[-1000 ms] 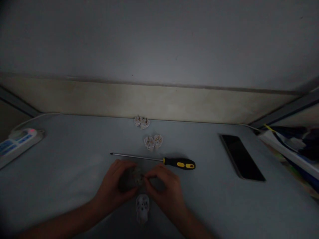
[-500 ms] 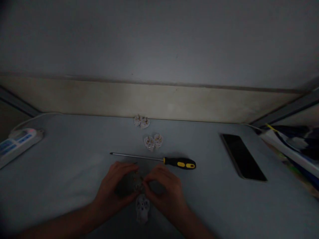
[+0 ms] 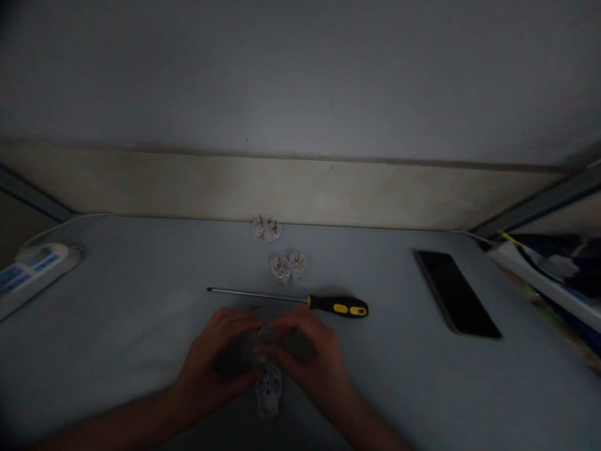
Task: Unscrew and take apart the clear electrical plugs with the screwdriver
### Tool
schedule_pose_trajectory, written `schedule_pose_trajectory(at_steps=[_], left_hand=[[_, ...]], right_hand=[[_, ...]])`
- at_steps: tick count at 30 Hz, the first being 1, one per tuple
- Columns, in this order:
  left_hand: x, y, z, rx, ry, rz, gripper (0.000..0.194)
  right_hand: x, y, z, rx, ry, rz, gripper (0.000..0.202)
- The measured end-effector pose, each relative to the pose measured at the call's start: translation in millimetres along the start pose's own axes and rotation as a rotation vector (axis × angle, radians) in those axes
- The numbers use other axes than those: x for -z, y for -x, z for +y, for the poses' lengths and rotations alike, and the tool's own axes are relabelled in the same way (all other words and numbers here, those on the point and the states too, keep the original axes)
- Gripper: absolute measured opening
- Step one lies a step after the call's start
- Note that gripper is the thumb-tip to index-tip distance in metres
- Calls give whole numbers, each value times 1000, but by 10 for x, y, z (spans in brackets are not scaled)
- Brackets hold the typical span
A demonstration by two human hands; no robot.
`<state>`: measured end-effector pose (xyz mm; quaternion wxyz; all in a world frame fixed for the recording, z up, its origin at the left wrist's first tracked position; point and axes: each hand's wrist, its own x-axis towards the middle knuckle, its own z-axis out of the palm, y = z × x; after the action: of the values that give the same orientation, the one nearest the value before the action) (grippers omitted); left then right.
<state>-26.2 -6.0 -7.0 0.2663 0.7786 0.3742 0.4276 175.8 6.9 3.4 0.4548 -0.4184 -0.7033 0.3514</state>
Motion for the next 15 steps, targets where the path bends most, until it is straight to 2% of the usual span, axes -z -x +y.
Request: schedule_pose_trajectory(at_steps=[3, 7, 9, 12, 15], left_hand=[[20, -23, 40, 28, 101, -8, 52], [40, -26, 76, 39, 235, -71, 51], [40, -5, 84, 38, 265, -86, 53], [25, 45, 85, 87, 312, -99, 56], [0, 84, 73, 117, 391, -137, 59]], right_hand=[[35, 15, 28, -201, -211, -15, 18], [49, 35, 72, -429, -555, -208, 37], [26, 49, 72, -476, -780, -321, 46], [-24, 69, 47, -511, -1103, -488, 47], [-56, 83, 30, -529, -1257, -606, 51]])
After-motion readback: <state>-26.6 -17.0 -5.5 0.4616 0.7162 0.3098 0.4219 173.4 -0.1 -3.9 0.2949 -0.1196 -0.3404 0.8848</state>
